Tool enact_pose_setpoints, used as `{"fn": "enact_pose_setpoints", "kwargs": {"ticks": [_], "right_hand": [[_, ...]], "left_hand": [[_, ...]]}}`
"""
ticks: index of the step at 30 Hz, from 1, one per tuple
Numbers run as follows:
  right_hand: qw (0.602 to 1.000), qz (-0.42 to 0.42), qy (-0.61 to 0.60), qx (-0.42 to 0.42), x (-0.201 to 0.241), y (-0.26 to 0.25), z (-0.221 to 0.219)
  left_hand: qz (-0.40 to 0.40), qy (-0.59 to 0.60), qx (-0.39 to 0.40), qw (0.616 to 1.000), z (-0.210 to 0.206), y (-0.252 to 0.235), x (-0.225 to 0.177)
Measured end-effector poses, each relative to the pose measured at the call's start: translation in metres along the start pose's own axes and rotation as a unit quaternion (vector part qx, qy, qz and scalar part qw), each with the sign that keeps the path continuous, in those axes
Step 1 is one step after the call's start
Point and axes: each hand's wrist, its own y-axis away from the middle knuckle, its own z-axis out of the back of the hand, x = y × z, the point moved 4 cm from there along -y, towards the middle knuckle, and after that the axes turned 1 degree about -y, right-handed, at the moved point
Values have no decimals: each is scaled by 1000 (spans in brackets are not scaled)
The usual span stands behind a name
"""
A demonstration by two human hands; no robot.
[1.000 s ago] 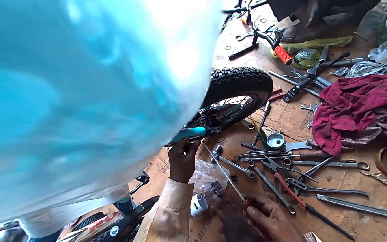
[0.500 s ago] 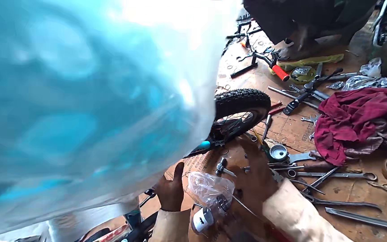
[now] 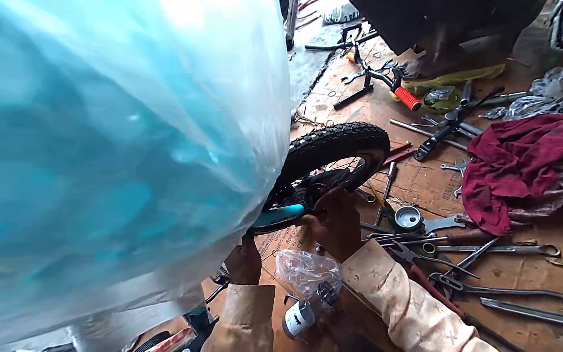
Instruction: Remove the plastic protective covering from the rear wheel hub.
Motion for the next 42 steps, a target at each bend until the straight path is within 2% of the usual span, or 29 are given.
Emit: {"fn": "enact_pose_setpoints", "kwargs": {"ticks": [3,6,9,10,12,14,16,20,22,24,26,29,31,34,36,39,42], "right_hand": [[1000,-8,18,6,4,1,0],[999,-19,-25,26,6,7,7],[997,-33,-23,66,-14,19,30],[995,-47,21,84,-31,25,41],[971,-101,167,140,-81,37,62],[911,-198,272,239,-131,53,83],[866,-240,311,309,-163,62,96],[857,-197,336,337,-172,51,109],[869,-217,304,325,-160,44,111],[897,-262,186,305,-140,47,108],[899,-318,11,301,-117,65,96],[847,-396,-219,277,-75,99,75],[823,-413,-290,262,-55,116,69],[815,-395,-340,252,-52,131,69],[811,-371,-329,310,-55,133,75],[797,-332,-252,437,-54,129,87],[807,-283,-215,472,-53,120,97]], "left_hand": [[-10,11,12,1000,3,-1,1],[-39,22,5,999,2,5,-2],[-17,21,-9,1000,2,27,1],[-8,-6,14,1000,4,42,10],[-13,-67,130,989,4,81,29],[-25,-142,276,950,0,121,55],[-28,-225,374,899,0,153,83],[0,-384,478,790,5,174,109],[17,-443,493,749,6,177,116],[29,-437,479,761,9,176,123],[44,-364,467,805,14,174,119],[44,-235,459,855,15,168,90],[19,-200,472,858,13,164,67],[-5,-170,482,860,13,159,55],[-7,-138,484,864,13,157,53],[3,-117,503,856,11,156,45],[12,-139,543,828,7,152,37]]}}
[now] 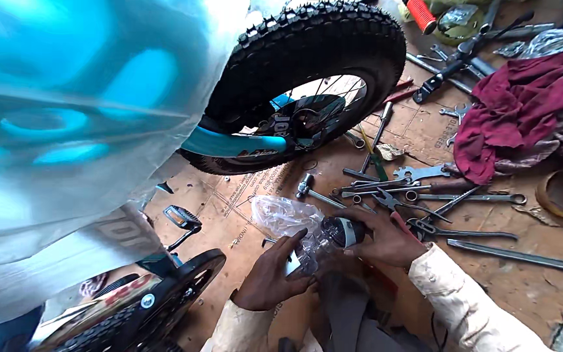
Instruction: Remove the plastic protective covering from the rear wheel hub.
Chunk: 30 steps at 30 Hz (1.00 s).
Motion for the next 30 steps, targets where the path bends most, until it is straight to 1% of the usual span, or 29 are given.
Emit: {"fn": "enact_pose_setpoints", "kwargs": {"ticks": [3,6,7,10,12,15,17,20,21,22,24,25,27,28,30], "right_hand": [[996,1,89,19,13,4,9],[992,0,125,31,21,8,11],[990,15,134,28,23,9,11],[980,97,172,16,28,11,7],[979,108,175,5,26,12,6],[991,58,119,12,18,15,9],[995,-7,98,18,11,17,11],[994,-105,36,-2,1,19,12],[993,-113,15,-2,0,20,12],[995,-104,0,-6,0,22,14],[999,-44,-29,-7,6,26,17],[999,-6,-44,0,9,27,18],[997,48,-62,-28,10,27,15],[995,52,-70,-48,9,27,14],[996,3,-63,-58,6,28,11]], "left_hand": [[-1,-51,43,998,6,-3,-10],[-3,-64,58,996,12,-4,-17],[-3,-71,61,996,13,-5,-18],[6,-92,81,992,17,-5,-22],[2,-101,81,992,18,-5,-23],[-28,-105,43,993,17,-4,-25],[-72,-118,-1,990,16,-2,-28],[-130,-139,-62,980,17,-1,-37],[-133,-115,-84,981,19,0,-38],[-125,-68,-105,984,22,1,-37],[-118,65,-142,981,26,3,-31],[-126,127,-156,971,27,3,-28],[-140,212,-170,952,28,2,-23],[-144,241,-173,944,28,1,-23],[-147,278,-177,933,28,1,-23]]}}
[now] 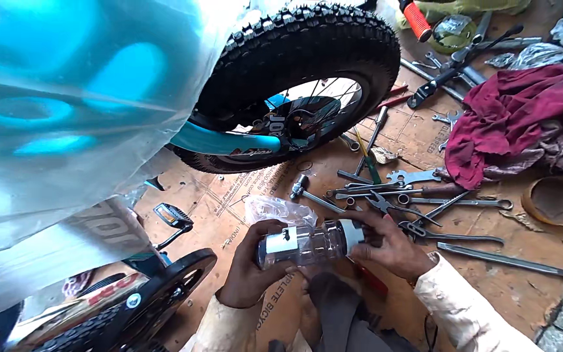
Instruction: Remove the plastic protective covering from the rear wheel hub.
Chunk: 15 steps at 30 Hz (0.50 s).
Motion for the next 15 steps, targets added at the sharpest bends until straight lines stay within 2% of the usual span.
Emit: {"fn": "enact_pose_setpoints", "kwargs": {"ticks": [3,5,7,8,10,12,14,15], "right_hand": [[999,-36,28,15,-4,1,-3],[998,28,41,29,0,4,-3],[993,109,41,6,3,3,-5],[992,122,37,0,1,3,-5],[998,58,18,-4,-3,3,-6],[998,-33,-60,15,-6,3,-8],[992,-77,-98,33,-1,3,-9],[991,-82,-100,29,0,3,-10]], "left_hand": [[3,21,-3,1000,-3,1,2],[28,30,-19,999,-2,2,3],[48,37,-37,997,0,2,5],[38,23,-37,998,0,3,4],[-35,-54,-11,998,-4,4,-9],[-119,-158,24,980,-12,8,-32],[-183,-228,53,955,-17,12,-51],[-186,-231,55,953,-15,11,-53]]}}
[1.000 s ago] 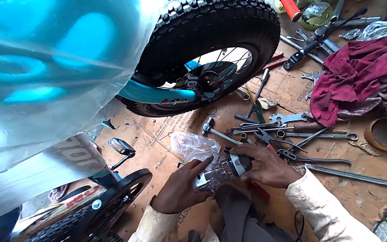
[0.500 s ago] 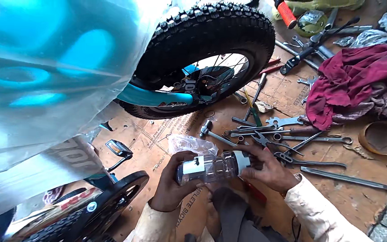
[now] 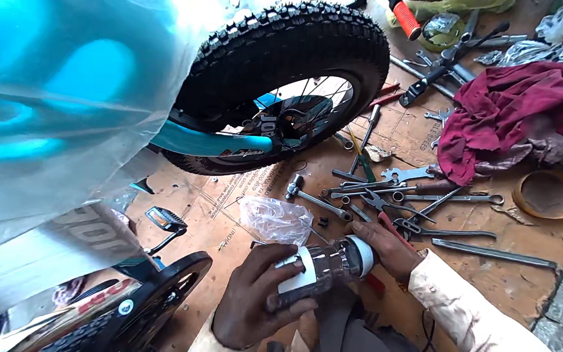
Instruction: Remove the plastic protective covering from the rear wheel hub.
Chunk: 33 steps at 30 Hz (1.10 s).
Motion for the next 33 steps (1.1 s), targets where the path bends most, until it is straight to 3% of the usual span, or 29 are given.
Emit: {"fn": "enact_pose_setpoints", "kwargs": {"ticks": [3,6,8,11,16,18,21,23,25,28,31,33], "right_hand": [[992,100,72,-25,1,-1,-6],[928,282,223,-98,7,0,-12],[892,353,229,-167,5,2,-16],[878,369,201,-228,2,1,-16],[904,308,197,-222,18,-3,-14],[925,290,115,-217,21,-9,-19],[960,187,-111,-178,36,-10,-42],[950,146,-219,-168,34,-22,-47],[930,175,-274,-172,31,-39,-40],[914,292,-175,-220,67,-44,-17],[896,377,10,-235,110,-53,8],[864,416,143,-246,131,-65,15]], "left_hand": [[123,76,-22,989,6,0,22],[339,222,-85,910,-4,6,43],[384,282,-99,874,-15,11,45],[322,245,-139,904,-28,15,37],[226,178,-205,935,-30,18,28],[212,186,-240,929,-29,16,31],[226,195,-271,915,-36,6,28],[223,176,-222,933,-46,0,21],[214,169,-156,949,-51,-4,22],[201,137,-174,954,-29,-12,36],[192,91,-223,951,6,-37,49],[179,79,-221,955,17,-59,60]]}}
